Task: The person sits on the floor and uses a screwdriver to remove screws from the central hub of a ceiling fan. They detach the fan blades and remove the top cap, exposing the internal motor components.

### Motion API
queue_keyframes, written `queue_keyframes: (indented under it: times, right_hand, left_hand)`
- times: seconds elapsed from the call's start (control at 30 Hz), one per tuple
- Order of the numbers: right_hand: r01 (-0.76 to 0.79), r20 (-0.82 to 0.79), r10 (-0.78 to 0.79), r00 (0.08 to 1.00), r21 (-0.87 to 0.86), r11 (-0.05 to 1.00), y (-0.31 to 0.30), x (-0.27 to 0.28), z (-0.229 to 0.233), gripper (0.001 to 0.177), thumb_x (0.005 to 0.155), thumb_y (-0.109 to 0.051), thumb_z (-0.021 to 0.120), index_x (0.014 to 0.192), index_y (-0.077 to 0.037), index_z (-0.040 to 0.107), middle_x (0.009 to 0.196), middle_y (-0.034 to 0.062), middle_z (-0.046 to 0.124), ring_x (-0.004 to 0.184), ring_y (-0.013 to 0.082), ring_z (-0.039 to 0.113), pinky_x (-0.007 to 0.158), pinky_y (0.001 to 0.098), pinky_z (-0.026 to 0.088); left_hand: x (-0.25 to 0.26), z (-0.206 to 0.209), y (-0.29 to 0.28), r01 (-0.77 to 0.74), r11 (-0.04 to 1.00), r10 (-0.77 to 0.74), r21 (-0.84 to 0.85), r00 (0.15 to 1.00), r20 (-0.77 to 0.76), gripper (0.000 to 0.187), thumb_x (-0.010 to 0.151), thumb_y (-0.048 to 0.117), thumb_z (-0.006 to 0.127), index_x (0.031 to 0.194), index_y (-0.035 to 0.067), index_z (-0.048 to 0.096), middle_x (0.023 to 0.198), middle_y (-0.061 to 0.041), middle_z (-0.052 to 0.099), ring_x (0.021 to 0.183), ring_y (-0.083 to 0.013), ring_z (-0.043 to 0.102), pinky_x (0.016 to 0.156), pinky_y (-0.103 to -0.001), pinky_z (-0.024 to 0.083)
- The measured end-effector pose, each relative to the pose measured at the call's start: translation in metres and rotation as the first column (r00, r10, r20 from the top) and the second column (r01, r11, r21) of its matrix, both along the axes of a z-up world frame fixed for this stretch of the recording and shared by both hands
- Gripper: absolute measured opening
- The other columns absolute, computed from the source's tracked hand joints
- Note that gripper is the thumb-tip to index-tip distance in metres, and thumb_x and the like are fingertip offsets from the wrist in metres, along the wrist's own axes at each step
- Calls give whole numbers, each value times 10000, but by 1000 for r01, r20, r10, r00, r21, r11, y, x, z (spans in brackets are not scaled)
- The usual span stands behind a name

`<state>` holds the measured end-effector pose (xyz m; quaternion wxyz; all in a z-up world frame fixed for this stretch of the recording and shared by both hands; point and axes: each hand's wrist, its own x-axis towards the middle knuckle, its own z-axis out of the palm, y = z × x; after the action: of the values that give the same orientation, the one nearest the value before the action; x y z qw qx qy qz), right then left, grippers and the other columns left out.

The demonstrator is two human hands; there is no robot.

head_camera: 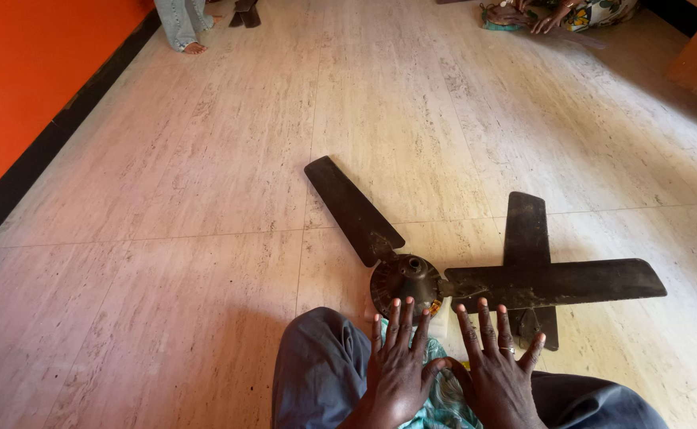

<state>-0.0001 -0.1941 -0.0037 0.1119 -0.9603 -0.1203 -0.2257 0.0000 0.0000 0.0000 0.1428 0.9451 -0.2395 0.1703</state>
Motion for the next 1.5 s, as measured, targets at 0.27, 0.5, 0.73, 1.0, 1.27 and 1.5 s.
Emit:
queue_keyframes:
  times: [0.27, 0.5, 0.73, 1.0, 1.27, 1.5]
  right_hand:
    - [-10, 24, 9, 1000, 3, 1000, 3, 2, 4, 890, 845, -709, 373, 1610, -328, 126, 1689, 65, 51, 1553, 335, 7, 1053, 851, -118]
    - [-32, 38, 31, 999, 15, 999, 3, 3, 2, 866, 856, -710, 360, 1586, -314, 114, 1661, 76, 40, 1556, 346, 0, 1053, 855, -128]
    - [-15, 58, 13, 998, 23, 1000, 2, 1, -1, 860, 861, -721, 352, 1588, -315, 139, 1668, 67, 63, 1519, 314, 28, 1026, 820, -122]
    - [-16, 73, 13, 997, 33, 999, 1, 0, -4, 860, 861, -725, 352, 1588, -313, 148, 1666, 76, 69, 1515, 329, 32, 1024, 822, -116]
    - [9, 49, -10, 999, 14, 1000, 2, 1, -7, 872, 847, -738, 359, 1580, -319, 145, 1660, 69, 69, 1507, 325, 30, 1044, 845, -106]
    - [-4, 41, 3, 999, 10, 1000, 2, 2, -6, 867, 854, -731, 352, 1584, -312, 144, 1661, 76, 65, 1553, 339, 18, 1050, 855, -114]
  left_hand:
    - [1, 4, 1, -17, 1000, 16, 21, 999, 52, 834, 1063, 574, 400, 1606, -24, 194, 1671, -317, 24, 1551, -461, -61, 1186, -611, -100]
    - [2, 6, 0, -44, 998, 38, 48, 993, 113, 818, 1060, 583, 356, 1602, -5, 185, 1678, -293, 5, 1556, -436, -75, 1194, -593, -104]
    - [0, 6, -1, -21, 999, 17, 50, 996, 90, 814, 1068, 573, 365, 1610, -7, 191, 1681, -298, 19, 1561, -440, -68, 1201, -588, -105]
    - [0, 4, -1, -4, 999, 2, 34, 998, 65, 800, 1069, 552, 397, 1601, -13, 203, 1675, -306, 19, 1555, -450, -79, 1187, -597, -103]
    - [-1, 3, -1, 3, 1000, -3, 15, 999, 43, 806, 1067, 547, 416, 1610, -10, 205, 1681, -304, 18, 1556, -450, -79, 1188, -596, -99]
    - [-1, 2, -1, 3, 1000, -3, 11, 999, 40, 791, 1070, 541, 411, 1605, -8, 214, 1677, -310, 13, 1556, -454, -78, 1188, -601, -88]
